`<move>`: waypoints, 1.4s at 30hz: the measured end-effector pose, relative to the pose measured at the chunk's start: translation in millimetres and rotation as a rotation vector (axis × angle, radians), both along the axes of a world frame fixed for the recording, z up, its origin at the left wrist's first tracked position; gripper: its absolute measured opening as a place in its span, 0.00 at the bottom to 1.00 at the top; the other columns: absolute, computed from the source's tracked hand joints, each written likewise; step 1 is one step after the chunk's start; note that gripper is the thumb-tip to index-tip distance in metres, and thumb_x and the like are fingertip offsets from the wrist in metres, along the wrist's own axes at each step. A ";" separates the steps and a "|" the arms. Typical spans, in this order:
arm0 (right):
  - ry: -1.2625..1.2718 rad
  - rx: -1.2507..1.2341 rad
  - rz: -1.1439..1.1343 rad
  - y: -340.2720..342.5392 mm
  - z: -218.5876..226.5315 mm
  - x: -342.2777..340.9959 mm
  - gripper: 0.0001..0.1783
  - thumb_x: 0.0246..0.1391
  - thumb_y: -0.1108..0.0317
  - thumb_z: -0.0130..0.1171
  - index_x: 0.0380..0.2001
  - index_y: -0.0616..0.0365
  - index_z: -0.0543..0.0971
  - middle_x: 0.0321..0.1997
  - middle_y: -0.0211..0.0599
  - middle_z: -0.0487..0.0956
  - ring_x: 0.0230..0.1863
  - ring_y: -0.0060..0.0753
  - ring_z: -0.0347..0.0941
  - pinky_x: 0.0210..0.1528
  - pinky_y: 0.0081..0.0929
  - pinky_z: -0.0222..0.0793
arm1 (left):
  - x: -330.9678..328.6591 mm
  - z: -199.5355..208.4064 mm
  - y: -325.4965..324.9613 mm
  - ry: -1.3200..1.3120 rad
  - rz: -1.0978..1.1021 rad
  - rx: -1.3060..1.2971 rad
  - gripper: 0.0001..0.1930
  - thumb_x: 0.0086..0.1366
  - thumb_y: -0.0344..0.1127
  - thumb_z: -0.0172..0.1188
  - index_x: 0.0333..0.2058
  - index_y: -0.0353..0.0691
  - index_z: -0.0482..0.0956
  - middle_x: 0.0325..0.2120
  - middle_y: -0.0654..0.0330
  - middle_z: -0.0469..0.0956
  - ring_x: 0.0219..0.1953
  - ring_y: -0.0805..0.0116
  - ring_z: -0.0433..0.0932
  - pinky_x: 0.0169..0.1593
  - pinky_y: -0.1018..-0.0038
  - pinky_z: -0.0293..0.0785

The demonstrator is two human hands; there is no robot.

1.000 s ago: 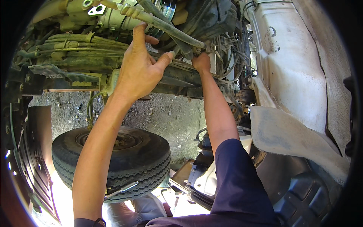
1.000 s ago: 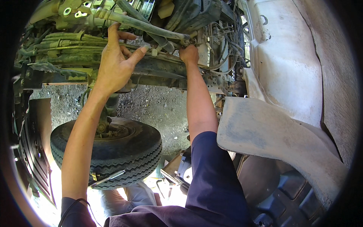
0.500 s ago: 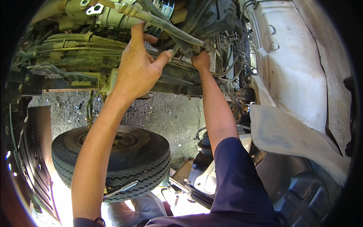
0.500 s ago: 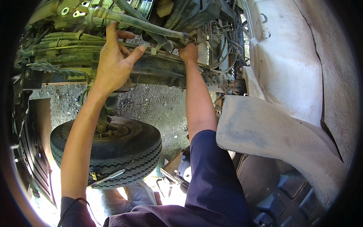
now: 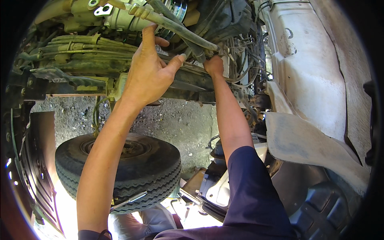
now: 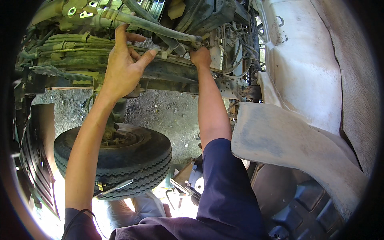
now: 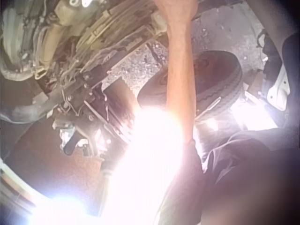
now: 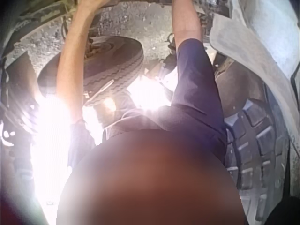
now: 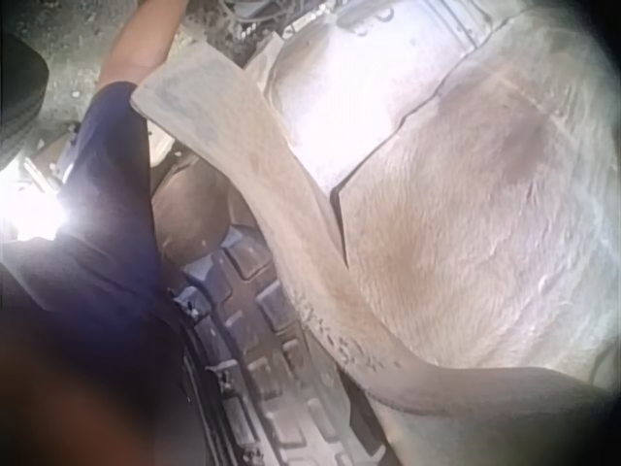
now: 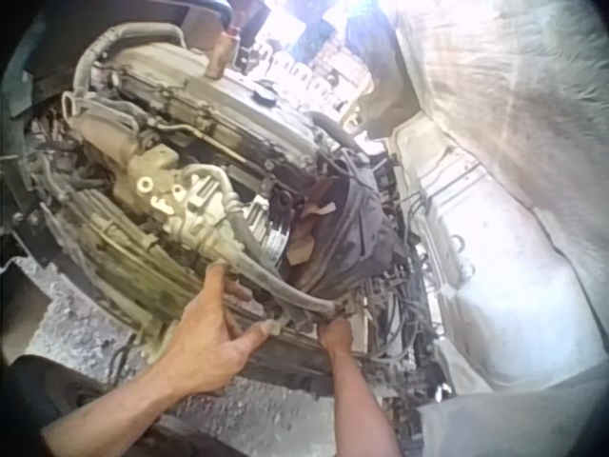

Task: The person works under a raised vehicle, using a wrench and screwdriver to adjust engine components and hoses. They then place a mat under the vehicle and continue working on the undercarriage.

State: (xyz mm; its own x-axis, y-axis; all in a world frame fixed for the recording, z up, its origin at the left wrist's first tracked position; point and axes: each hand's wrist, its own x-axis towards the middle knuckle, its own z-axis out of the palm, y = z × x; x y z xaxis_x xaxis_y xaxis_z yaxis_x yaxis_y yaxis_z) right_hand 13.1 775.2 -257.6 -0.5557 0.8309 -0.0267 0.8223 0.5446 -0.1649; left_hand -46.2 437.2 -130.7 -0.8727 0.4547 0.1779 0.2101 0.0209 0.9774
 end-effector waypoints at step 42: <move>-0.031 -0.002 -0.001 1.3 1.7 0.0 0.31 0.49 0.49 0.72 0.45 0.69 0.86 0.51 0.64 0.84 0.54 0.65 0.82 0.54 0.53 0.78 | -3.3 -6.4 1.4 0.039 0.001 0.009 0.45 0.64 0.36 0.72 0.73 0.46 0.52 0.48 0.46 0.78 0.26 0.64 0.81 0.35 0.65 0.79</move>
State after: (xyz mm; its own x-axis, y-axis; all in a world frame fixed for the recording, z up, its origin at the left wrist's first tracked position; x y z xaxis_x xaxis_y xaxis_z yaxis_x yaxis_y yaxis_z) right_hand 13.1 776.4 -255.9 -0.5541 0.8312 -0.0456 0.8273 0.5438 -0.1406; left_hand -49.4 438.6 -137.1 -0.8655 0.4521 0.2157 0.2478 0.0123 0.9687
